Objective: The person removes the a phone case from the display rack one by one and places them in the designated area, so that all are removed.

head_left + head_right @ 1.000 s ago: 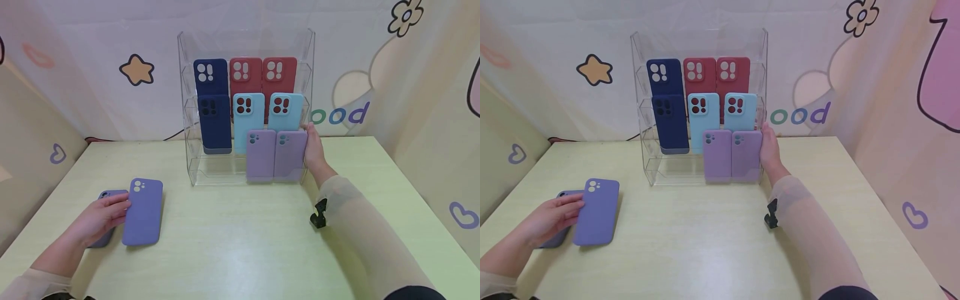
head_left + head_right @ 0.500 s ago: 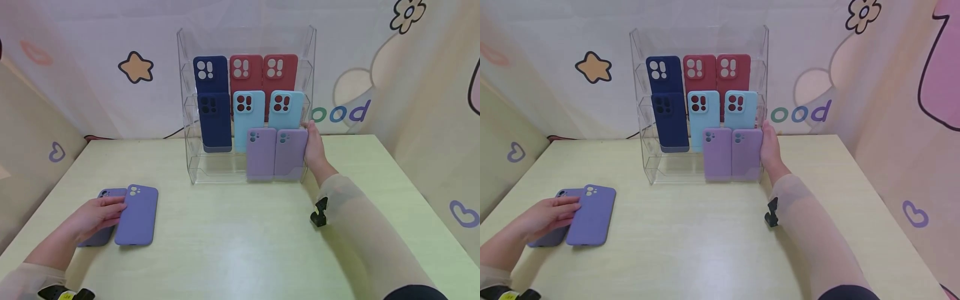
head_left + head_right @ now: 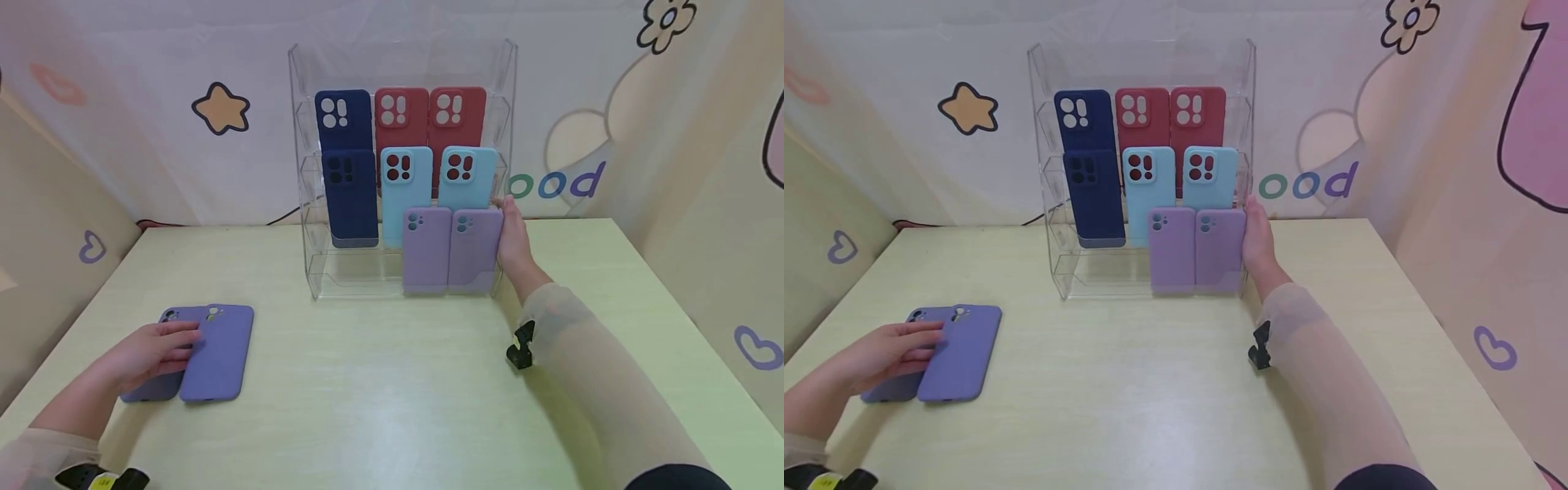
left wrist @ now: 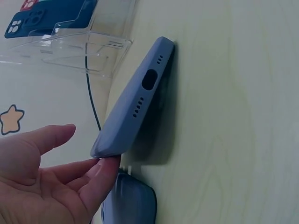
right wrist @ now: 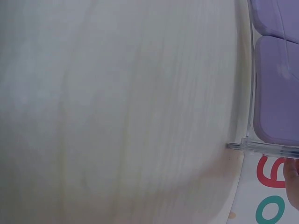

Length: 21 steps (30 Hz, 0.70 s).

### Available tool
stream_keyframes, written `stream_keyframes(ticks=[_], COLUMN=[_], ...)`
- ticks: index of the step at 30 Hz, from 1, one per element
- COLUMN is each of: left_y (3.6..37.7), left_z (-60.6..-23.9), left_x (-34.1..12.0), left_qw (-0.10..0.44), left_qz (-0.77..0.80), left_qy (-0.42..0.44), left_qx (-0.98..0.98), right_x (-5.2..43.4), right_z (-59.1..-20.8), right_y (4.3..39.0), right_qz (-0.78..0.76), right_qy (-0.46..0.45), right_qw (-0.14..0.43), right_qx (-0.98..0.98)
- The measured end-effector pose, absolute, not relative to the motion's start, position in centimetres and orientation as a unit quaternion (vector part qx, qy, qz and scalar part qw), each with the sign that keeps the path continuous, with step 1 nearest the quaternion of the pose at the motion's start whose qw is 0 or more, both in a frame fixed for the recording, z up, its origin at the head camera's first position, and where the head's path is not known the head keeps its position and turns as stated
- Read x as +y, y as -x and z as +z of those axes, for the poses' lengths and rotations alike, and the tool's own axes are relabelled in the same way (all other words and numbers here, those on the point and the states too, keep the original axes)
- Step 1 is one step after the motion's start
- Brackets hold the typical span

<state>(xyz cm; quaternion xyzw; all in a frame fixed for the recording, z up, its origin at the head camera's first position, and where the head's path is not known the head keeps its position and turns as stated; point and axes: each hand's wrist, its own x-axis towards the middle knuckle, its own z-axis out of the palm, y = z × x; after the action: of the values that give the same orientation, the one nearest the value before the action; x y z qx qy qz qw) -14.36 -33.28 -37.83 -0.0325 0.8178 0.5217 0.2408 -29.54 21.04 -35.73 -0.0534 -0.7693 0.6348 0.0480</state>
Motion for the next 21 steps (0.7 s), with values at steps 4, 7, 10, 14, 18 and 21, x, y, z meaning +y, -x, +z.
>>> stream_keyframes(ticks=[4, 7, 10, 14, 18, 21], left_y=[14.24, 14.24, 14.3, 14.39, 14.35, 14.25], left_z=[-37.87, -37.91, -37.9, -37.79, -37.56, -37.33], left_x=[-33.58, -33.68, -33.73, -33.67, -33.54, -33.44], left_qw=[0.242, 0.24, 0.241, 0.24, 0.241, 0.24], left_qz=[0.521, 0.524, 0.522, 0.519, 0.517, 0.518], left_qy=[0.03, 0.027, 0.026, 0.031, 0.035, 0.033], left_qx=[0.818, 0.817, 0.818, 0.82, 0.821, 0.82], right_x=[21.03, 21.07, 21.13, 21.19, 21.22, 21.28], right_z=[-35.94, -35.95, -35.91, -35.9, -35.86, -35.84], right_y=[29.58, 29.57, 29.54, 29.55, 29.51, 29.52], right_qz=[0.609, 0.608, 0.607, 0.611, 0.612, 0.612], right_qy=[0.041, 0.038, 0.033, 0.031, 0.033, 0.033], right_qw=[0.041, 0.043, 0.047, 0.049, 0.049, 0.05], right_qx=[-0.791, -0.792, -0.793, -0.79, -0.788, -0.789])
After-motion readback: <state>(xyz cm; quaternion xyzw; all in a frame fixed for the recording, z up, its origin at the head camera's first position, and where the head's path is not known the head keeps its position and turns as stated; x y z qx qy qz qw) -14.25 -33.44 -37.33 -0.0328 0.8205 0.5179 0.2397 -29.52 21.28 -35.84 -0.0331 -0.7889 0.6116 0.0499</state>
